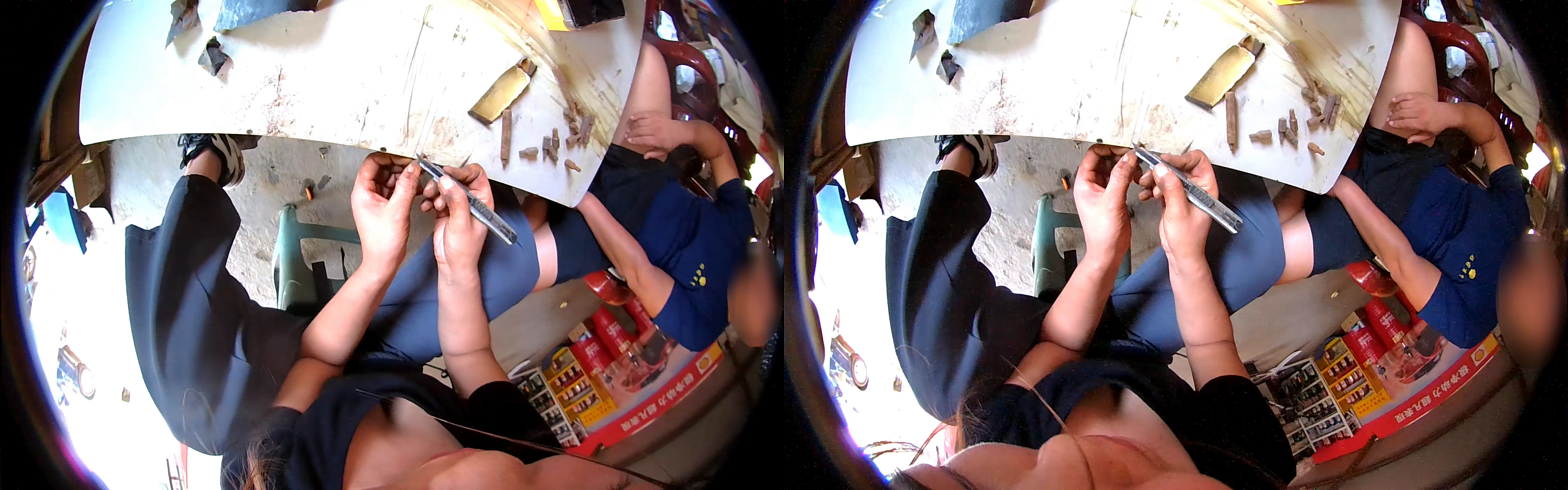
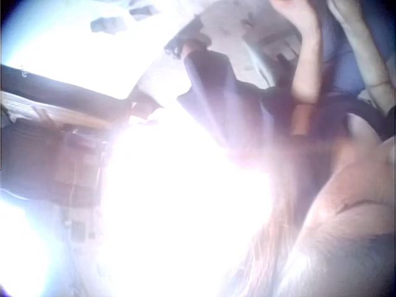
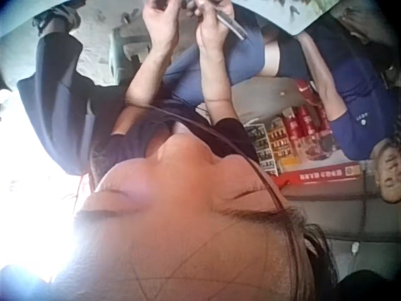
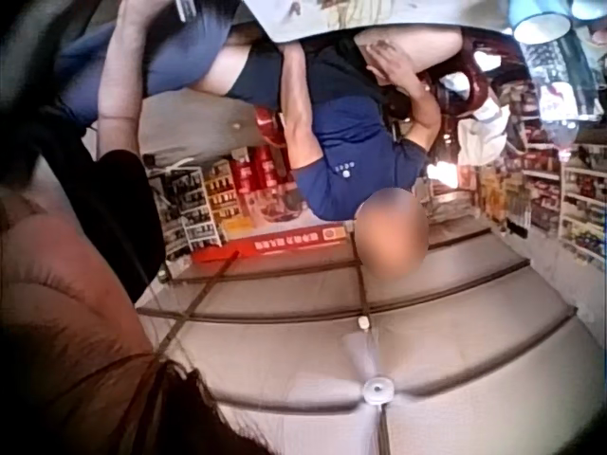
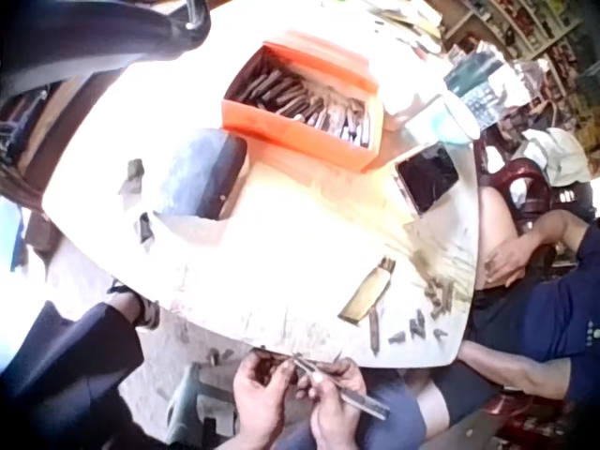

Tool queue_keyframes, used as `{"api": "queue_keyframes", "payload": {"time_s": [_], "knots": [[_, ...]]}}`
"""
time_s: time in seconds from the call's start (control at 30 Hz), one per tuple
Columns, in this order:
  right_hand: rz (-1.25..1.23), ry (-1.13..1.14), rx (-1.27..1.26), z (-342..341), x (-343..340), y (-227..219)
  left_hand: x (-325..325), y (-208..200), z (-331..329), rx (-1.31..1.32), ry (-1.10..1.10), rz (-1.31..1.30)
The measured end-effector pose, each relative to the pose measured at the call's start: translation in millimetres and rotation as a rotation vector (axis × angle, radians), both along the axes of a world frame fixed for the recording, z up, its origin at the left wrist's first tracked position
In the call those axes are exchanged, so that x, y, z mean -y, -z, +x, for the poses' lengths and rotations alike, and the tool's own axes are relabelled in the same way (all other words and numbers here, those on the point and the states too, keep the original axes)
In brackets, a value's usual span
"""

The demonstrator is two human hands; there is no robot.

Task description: The person whittles a small wooden stick using a knife, scraping off shavings onto a table. They rotate the stick and repeat the scraping action to shape the wood.

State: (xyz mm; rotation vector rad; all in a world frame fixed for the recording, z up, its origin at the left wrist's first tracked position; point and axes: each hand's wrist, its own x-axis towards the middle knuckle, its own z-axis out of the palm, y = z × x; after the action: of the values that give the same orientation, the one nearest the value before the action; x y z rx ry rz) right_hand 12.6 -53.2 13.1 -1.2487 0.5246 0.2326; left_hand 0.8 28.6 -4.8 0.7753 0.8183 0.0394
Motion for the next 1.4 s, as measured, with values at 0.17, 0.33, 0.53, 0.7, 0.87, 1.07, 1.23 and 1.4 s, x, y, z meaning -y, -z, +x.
{"api": "queue_keyframes", "payload": {"time_s": [0.17, 0.33, 0.53, 0.7, 0.87, 1.07, 1.23, 1.4], "knots": [[-0.009, 0.024, -0.023, 2, -1, -2, 0, -2, -3, -0.026, 0.016, 0.053], [-0.009, 0.072, -0.038, 2, -4, -2, 3, -1, -4, -0.017, -0.011, 0.059], [0.006, 0.064, -0.027, 2, -1, -1, 3, -3, -2, -0.001, -0.025, 0.030], [-0.023, 0.094, 0.013, 2, -5, 2, 5, 0, -3, 0.029, -0.035, 0.054], [-0.031, 0.135, 0.024, 4, -8, 3, 3, -3, -2, -0.004, -0.014, 0.062], [0.001, 0.104, 0.017, 1, 1, 6, 3, -2, -2, 0.005, -0.025, 0.052], [0.092, 0.145, -0.013, -1, 5, 5, 4, -5, -1, -0.009, -0.040, 0.051], [0.027, 0.072, -0.013, 3, 2, 2, 5, -2, -3, 0.000, -0.027, 0.104]]}}
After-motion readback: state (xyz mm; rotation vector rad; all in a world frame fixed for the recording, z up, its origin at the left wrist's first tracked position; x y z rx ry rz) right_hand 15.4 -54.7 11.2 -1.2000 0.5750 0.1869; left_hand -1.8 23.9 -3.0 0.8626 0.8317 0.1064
